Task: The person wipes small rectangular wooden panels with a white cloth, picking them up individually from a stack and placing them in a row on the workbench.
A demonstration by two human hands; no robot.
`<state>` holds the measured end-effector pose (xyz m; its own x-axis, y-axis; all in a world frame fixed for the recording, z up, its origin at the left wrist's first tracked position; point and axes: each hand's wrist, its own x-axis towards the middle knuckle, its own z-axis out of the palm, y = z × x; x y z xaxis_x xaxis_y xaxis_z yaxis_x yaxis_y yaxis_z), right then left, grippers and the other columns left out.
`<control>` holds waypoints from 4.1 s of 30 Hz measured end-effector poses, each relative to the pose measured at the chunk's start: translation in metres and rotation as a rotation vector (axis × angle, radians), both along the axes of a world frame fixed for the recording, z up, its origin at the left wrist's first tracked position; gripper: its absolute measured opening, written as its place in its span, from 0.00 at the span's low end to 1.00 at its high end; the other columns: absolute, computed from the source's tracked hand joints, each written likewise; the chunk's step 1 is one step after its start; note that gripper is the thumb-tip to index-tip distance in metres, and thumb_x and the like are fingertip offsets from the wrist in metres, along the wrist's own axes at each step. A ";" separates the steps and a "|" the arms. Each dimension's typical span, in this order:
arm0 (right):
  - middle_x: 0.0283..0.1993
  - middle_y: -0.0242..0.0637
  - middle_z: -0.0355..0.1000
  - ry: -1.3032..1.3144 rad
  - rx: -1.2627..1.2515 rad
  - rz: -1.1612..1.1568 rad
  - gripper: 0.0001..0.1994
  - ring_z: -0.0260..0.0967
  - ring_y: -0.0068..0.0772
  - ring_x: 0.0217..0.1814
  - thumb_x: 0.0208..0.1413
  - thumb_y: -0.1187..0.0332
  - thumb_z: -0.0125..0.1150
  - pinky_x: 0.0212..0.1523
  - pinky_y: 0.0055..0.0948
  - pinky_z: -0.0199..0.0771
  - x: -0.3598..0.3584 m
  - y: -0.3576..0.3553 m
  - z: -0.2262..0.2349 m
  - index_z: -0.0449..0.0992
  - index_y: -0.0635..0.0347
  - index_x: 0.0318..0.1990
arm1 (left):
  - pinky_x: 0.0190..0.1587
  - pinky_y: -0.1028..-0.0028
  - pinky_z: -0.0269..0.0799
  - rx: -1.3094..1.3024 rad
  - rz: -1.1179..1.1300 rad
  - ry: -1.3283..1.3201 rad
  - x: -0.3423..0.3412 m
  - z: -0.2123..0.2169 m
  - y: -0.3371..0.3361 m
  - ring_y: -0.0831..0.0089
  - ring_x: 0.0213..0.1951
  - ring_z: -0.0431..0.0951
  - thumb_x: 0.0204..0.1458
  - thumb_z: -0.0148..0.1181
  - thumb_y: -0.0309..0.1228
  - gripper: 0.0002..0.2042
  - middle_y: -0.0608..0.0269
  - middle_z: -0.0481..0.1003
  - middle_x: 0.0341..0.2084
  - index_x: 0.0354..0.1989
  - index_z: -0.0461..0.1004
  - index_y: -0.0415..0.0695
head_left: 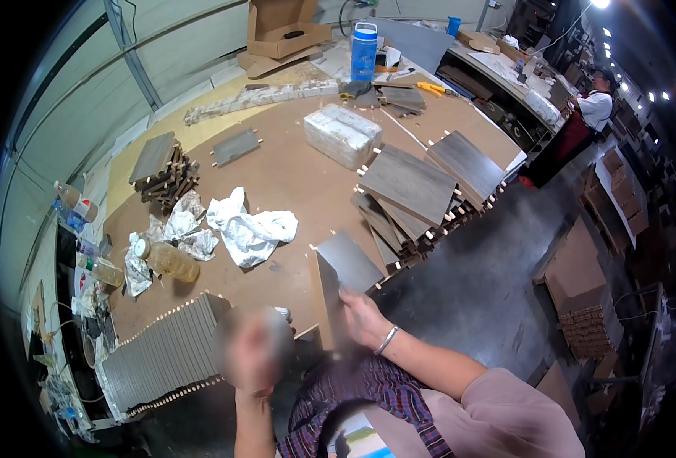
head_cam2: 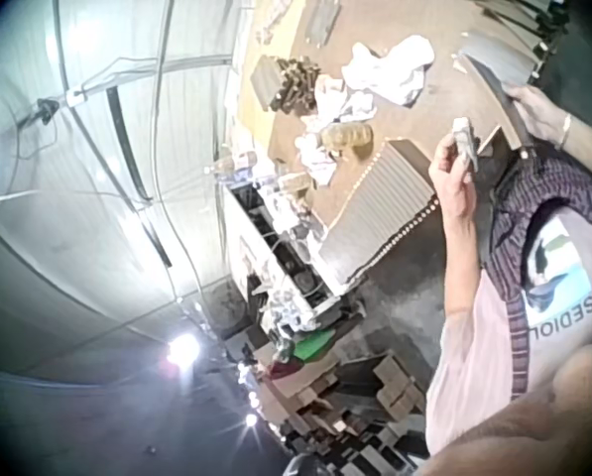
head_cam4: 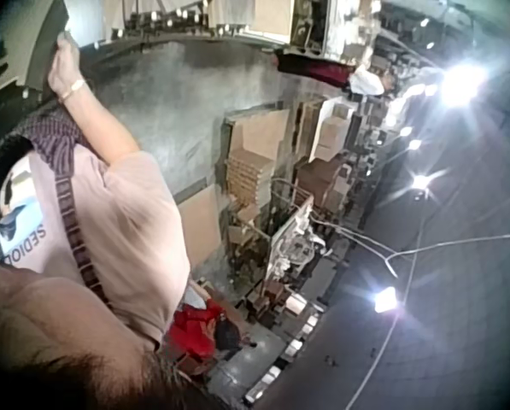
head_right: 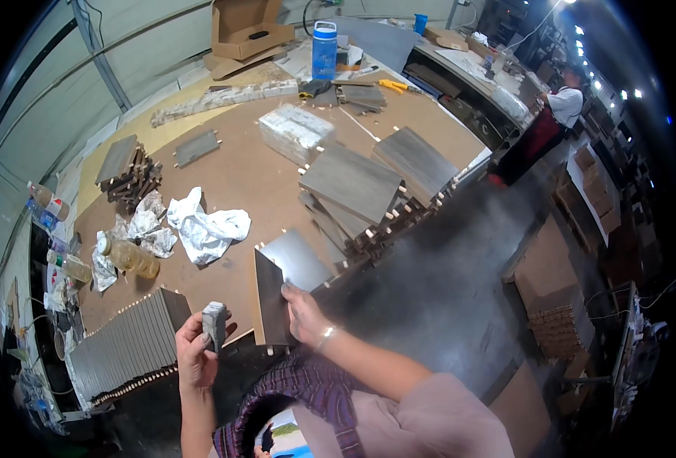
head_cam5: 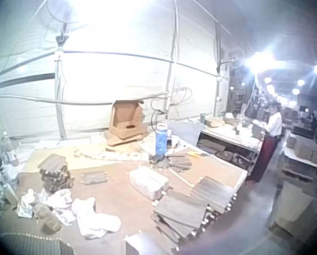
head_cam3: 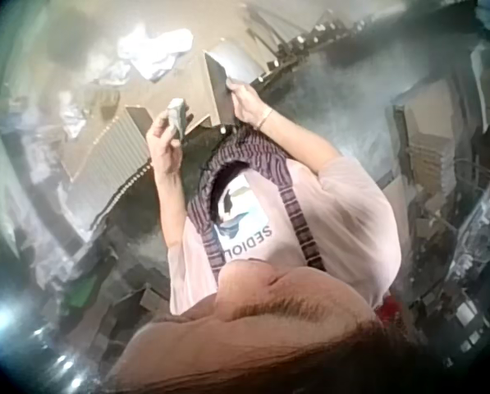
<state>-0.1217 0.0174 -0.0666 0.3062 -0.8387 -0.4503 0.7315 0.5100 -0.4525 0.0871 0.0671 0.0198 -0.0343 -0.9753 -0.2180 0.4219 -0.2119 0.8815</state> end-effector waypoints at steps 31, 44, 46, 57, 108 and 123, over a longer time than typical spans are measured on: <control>0.48 0.36 0.74 -0.274 -0.007 0.279 0.28 0.75 0.29 0.46 0.66 0.40 0.39 0.46 0.31 0.79 0.002 0.018 0.007 0.69 0.52 0.59 | 0.42 0.66 0.73 -0.782 -0.025 -1.202 -0.042 0.014 -0.058 0.56 0.38 0.76 0.35 0.66 0.25 0.19 0.52 0.75 0.35 0.41 0.76 0.36; 0.54 0.42 0.72 -0.463 -0.091 0.262 0.34 0.70 0.39 0.57 0.47 0.61 0.72 0.61 0.41 0.69 -0.031 0.023 -0.002 0.65 0.61 0.61 | 0.41 0.75 0.72 -0.482 0.045 -0.757 -0.068 0.027 -0.019 0.75 0.37 0.76 0.42 0.67 0.23 0.17 0.62 0.73 0.34 0.42 0.74 0.35; 0.58 0.40 0.69 -0.415 -0.095 0.264 0.40 0.67 0.38 0.61 0.43 0.64 0.75 0.63 0.39 0.67 -0.031 0.022 0.003 0.61 0.59 0.64 | 0.41 0.75 0.73 -0.535 0.045 -0.805 -0.074 0.030 -0.020 0.74 0.36 0.76 0.42 0.67 0.23 0.16 0.62 0.73 0.34 0.42 0.75 0.35; 0.60 0.46 0.68 -0.377 -0.165 0.204 0.45 0.65 0.45 0.63 0.44 0.47 0.72 0.64 0.46 0.64 -0.029 0.019 0.007 0.61 0.60 0.66 | 0.38 0.73 0.72 -0.264 0.324 -0.905 -0.006 -0.029 -0.051 0.71 0.35 0.77 0.42 0.66 0.23 0.16 0.58 0.76 0.35 0.42 0.76 0.35; 0.53 0.60 0.66 0.856 -0.697 0.397 0.30 0.69 0.52 0.56 0.61 0.54 0.58 0.56 0.40 0.69 0.217 -0.013 -0.072 0.62 0.70 0.62 | 0.43 0.74 0.73 -0.281 0.281 -0.934 0.061 0.012 0.085 0.69 0.37 0.78 0.34 0.64 0.21 0.19 0.56 0.76 0.34 0.40 0.77 0.33; 0.42 0.42 0.76 0.346 -0.344 0.535 0.18 0.77 0.29 0.39 0.58 0.71 0.55 0.31 0.25 0.79 0.120 -0.042 -0.063 0.69 0.73 0.53 | 0.45 0.76 0.73 -0.141 0.311 -0.711 0.056 0.003 0.084 0.73 0.39 0.77 0.38 0.65 0.21 0.19 0.59 0.76 0.37 0.44 0.76 0.33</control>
